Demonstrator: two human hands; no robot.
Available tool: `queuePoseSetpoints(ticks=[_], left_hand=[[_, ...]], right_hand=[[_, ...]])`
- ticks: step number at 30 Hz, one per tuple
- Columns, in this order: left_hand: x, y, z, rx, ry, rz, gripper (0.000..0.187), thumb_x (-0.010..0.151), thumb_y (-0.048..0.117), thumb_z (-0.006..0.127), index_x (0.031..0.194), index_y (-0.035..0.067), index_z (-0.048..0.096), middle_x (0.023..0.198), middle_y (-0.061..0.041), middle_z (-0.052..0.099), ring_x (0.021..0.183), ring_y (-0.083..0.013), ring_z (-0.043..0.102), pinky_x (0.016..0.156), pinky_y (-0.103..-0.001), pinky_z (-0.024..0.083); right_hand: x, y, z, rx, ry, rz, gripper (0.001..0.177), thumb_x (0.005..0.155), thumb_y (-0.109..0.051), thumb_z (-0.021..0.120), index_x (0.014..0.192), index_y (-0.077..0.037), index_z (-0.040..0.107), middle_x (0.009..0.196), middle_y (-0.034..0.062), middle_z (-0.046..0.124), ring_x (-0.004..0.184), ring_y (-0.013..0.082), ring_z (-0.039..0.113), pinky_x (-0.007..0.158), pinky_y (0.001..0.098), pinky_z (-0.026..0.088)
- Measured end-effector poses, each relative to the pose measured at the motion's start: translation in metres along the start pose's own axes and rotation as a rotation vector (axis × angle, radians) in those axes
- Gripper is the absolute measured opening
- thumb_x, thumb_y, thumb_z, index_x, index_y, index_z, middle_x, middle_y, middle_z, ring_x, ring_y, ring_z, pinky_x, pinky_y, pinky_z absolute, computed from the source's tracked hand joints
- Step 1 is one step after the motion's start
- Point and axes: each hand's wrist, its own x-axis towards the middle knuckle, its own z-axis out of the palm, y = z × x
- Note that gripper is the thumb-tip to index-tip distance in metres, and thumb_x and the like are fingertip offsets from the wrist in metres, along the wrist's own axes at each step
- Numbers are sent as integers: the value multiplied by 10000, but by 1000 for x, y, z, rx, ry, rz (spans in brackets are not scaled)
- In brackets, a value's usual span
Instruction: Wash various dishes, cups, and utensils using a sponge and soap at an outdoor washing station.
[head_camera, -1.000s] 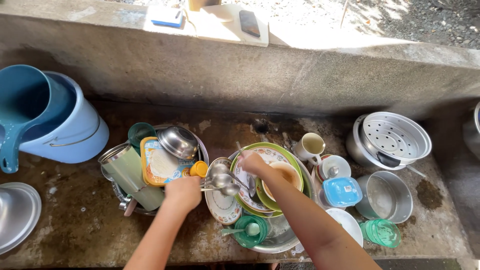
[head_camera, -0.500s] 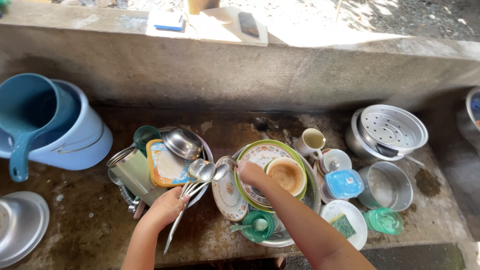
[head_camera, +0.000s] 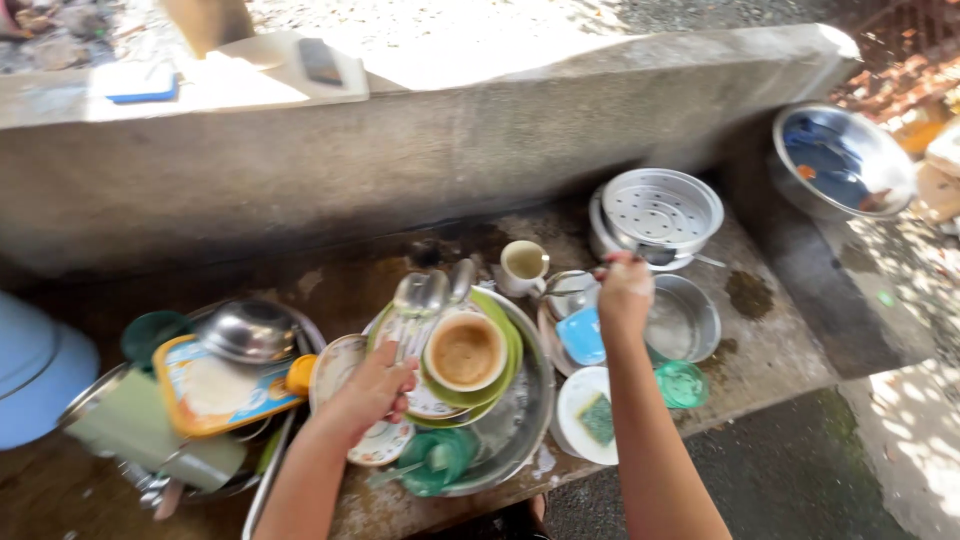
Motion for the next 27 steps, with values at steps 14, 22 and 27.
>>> queuePoseSetpoints(ticks=[14,22,27], left_hand=[[269,-68,391,52,-198,-234,85,1040,173,499,1039,89,508,722,-16,497,540,-126,460,460,-297,441],[407,-156,460,9,-47,-380,180,1004,92,553,840,18,554,644,-69,494,482,-189,451,413,-342,387],[442,-183,472,34,-14,-459,219,1013,106,546,817,19,592,638,-79,531,469,-202,484,403,-348,399]], right_hand=[[88,199,-272,401,446,426,216,1062,-119,451,1096,61,565,883,206,699,611,200,618,578,332,568],[108,302,-281,679,350,698,249,1024,-62,460,1182,96,570,1028,264,689,833,329,704,808,432,636],[115,331,-280,854,221,874,320,996,-124,439,1263,20,538,1142,237,663,982,348,703,940,471,586]])
